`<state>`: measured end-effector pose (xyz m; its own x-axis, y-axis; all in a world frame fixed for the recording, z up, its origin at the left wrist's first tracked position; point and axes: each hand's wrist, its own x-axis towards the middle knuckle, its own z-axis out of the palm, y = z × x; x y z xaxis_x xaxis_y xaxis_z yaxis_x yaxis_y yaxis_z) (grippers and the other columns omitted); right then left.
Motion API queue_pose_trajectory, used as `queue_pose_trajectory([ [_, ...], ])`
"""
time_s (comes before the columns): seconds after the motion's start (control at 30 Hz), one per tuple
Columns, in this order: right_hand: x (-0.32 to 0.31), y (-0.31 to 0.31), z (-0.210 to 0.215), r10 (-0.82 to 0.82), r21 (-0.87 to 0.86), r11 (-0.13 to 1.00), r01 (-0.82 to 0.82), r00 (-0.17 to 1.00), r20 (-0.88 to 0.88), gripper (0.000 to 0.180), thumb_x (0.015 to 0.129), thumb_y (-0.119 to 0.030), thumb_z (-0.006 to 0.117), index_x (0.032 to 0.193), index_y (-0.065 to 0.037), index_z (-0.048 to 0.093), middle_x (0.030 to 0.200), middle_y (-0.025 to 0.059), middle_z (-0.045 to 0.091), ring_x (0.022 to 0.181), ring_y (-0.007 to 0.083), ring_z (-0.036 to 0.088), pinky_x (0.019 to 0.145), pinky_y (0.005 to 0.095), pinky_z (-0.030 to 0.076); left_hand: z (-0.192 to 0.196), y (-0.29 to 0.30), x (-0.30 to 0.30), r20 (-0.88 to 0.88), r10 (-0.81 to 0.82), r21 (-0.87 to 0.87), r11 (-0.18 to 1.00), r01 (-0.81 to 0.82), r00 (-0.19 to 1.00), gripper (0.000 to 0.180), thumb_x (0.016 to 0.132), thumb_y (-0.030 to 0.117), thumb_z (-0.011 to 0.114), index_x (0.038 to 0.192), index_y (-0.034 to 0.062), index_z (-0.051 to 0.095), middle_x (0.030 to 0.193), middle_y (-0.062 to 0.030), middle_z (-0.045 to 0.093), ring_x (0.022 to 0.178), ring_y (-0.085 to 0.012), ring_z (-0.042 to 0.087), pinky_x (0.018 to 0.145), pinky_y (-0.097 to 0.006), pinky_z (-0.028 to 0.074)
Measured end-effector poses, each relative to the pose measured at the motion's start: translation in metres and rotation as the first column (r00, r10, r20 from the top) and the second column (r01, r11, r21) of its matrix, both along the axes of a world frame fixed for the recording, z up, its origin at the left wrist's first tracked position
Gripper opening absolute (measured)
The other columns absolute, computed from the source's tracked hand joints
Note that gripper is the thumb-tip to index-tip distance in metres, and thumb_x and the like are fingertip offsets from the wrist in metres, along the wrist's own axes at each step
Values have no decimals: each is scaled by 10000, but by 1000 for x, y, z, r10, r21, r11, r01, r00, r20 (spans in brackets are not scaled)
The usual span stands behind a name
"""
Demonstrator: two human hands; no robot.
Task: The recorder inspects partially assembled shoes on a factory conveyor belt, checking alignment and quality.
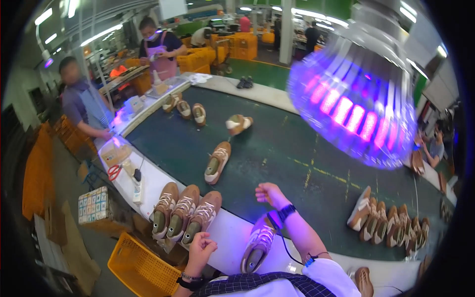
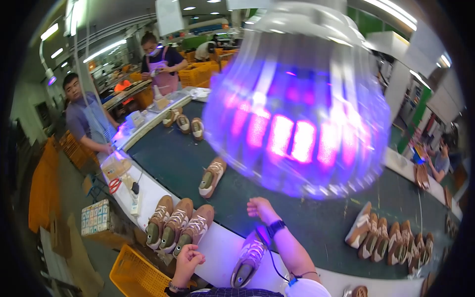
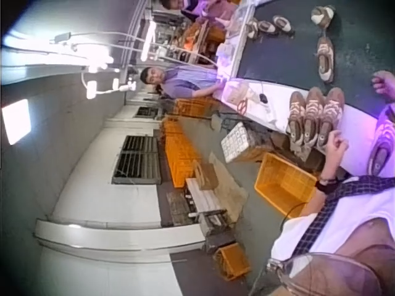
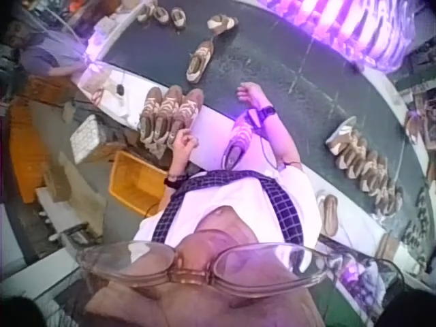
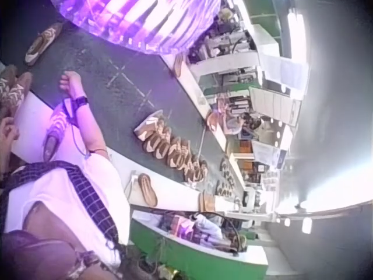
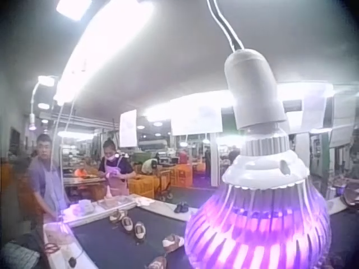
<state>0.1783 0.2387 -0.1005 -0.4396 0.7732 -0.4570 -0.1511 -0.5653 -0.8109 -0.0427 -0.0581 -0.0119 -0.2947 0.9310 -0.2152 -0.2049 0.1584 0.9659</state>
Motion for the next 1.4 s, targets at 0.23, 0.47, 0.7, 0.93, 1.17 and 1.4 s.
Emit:
queue_pose_trajectory([
  [0.23,165,-125,17,-309,53,951,305,929,202,219,906,-238,553,998,-39,567,909,57,608,778,148,593,701,329,527,-32,48,11,-105,-270,-17,963,270,957,303,794,7,600,1073,5,482,856,-81,603,744,-131,575,666,-252,478],
  [0.47,298,-169,-5,-781,543,570,617,201,591,450,714,-245,701,1046,28,569,983,156,631,863,289,611,775,373,493,-52,76,70,-459,-575,-184,807,561,678,622,698,194,734,1199,-28,440,1157,-168,429,1007,-243,485,838,-337,461],
  [0.7,353,-128,-18,-688,519,519,679,-29,725,926,596,-327,792,1310,48,336,1209,296,465,1140,442,453,972,436,386,-61,65,77,-651,-652,-219,651,726,388,993,588,307,826,1333,-64,284,1207,-244,404,1091,-366,460,960,-430,386],
  [0.93,331,-85,-34,-281,466,532,707,-372,885,987,593,-289,773,1421,-156,255,1382,293,211,1154,440,357,961,496,345,-60,37,93,-447,-586,-179,799,574,676,724,681,267,722,1292,-1,442,1257,-220,479,1139,-447,448,995,-466,355],
  [1.17,354,-107,-16,-497,428,567,704,-122,859,772,574,-244,782,1226,-66,409,1060,229,539,1028,401,544,854,450,480,-70,41,75,-565,-414,-203,908,366,714,647,619,193,698,1144,-19,383,924,-213,588,849,-325,604,761,-403,478],
  [1.4,331,-165,27,-679,434,718,545,411,608,507,624,-179,743,994,63,495,852,166,610,659,220,643,560,322,542,-67,49,4,-712,-238,-138,970,200,660,627,598,169,690,1135,-15,424,1013,-248,579,923,-416,577,821,-431,462],
])
